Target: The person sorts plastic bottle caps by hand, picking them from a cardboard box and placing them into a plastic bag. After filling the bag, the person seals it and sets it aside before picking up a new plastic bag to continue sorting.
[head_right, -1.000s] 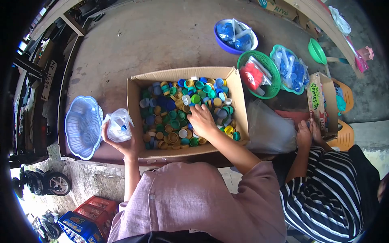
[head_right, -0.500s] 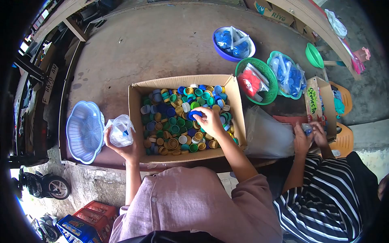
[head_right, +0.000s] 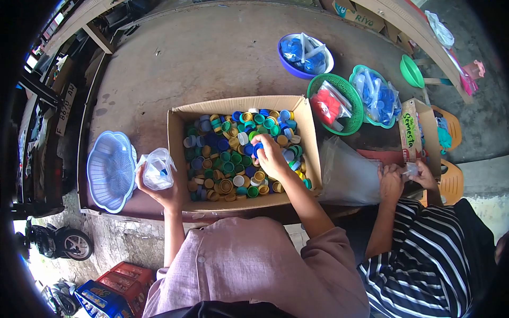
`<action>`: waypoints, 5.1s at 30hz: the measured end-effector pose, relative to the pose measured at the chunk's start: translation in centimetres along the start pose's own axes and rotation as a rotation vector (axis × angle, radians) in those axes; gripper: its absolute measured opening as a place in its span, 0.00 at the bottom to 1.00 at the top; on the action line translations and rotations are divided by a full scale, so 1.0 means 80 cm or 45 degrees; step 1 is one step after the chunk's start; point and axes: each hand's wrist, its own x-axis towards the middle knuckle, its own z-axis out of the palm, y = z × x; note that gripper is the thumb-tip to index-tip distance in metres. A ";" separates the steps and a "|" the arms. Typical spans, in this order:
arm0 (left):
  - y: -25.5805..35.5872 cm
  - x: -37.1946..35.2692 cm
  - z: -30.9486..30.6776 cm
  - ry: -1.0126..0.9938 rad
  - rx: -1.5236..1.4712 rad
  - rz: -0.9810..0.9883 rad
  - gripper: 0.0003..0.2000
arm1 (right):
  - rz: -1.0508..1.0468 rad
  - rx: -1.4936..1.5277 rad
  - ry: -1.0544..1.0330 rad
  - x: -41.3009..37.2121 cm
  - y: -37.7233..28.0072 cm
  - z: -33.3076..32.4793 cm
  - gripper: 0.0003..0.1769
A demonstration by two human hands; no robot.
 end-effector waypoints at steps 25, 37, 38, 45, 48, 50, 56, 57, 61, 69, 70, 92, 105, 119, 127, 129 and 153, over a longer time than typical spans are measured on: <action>-0.002 -0.002 -0.001 -0.104 0.041 -0.073 0.36 | 0.162 0.167 -0.055 0.009 -0.009 -0.008 0.11; -0.001 0.001 0.002 -0.035 -0.011 -0.036 0.36 | 0.202 0.868 -0.222 0.016 -0.002 -0.012 0.08; -0.001 -0.001 0.001 0.001 -0.003 -0.042 0.36 | 0.206 0.941 -0.214 0.015 -0.003 -0.013 0.08; 0.000 0.000 0.000 -0.024 0.042 0.016 0.37 | 0.282 0.991 0.230 0.022 -0.001 -0.029 0.08; 0.001 0.002 -0.001 -0.016 0.018 0.005 0.37 | 0.329 1.055 0.395 0.021 -0.003 -0.032 0.09; 0.000 0.002 -0.001 -0.016 0.017 0.002 0.37 | 0.330 1.047 0.464 0.022 -0.005 -0.041 0.09; -0.005 0.000 -0.001 -0.020 0.013 0.023 0.36 | 0.248 0.217 0.584 0.029 0.010 -0.054 0.04; -0.005 -0.001 -0.001 -0.019 -0.002 0.021 0.37 | 0.052 -0.179 0.560 0.036 0.010 -0.056 0.04; -0.003 -0.001 -0.003 -0.035 0.013 0.026 0.36 | 0.026 -0.892 0.337 0.056 -0.026 -0.046 0.08; -0.003 0.000 -0.003 -0.017 0.009 0.004 0.37 | 0.249 -1.310 0.009 0.089 -0.037 -0.003 0.21; -0.003 0.000 -0.003 -0.014 0.011 0.006 0.37 | 0.280 -1.322 0.005 0.090 -0.037 -0.001 0.21; -0.010 -0.009 -0.005 -0.018 0.008 0.016 0.36 | -1.034 -0.745 -0.186 0.024 -0.175 0.128 0.29; -0.023 -0.021 -0.002 0.018 0.044 0.042 0.33 | -1.288 -0.164 -0.048 0.013 -0.165 0.163 0.22; -0.005 -0.003 -0.004 0.000 -0.031 0.056 0.37 | -0.422 -1.044 0.252 0.029 -0.050 -0.038 0.07; -0.005 -0.003 -0.002 0.016 -0.055 0.030 0.37 | -0.148 -1.504 0.024 0.011 -0.024 -0.065 0.19; -0.006 -0.006 -0.004 0.020 -0.041 0.030 0.37 | -0.164 -1.493 0.032 0.008 -0.023 -0.066 0.19; -0.007 -0.007 -0.004 0.004 -0.069 0.034 0.37 | -0.976 -0.531 -0.042 0.027 -0.159 0.137 0.16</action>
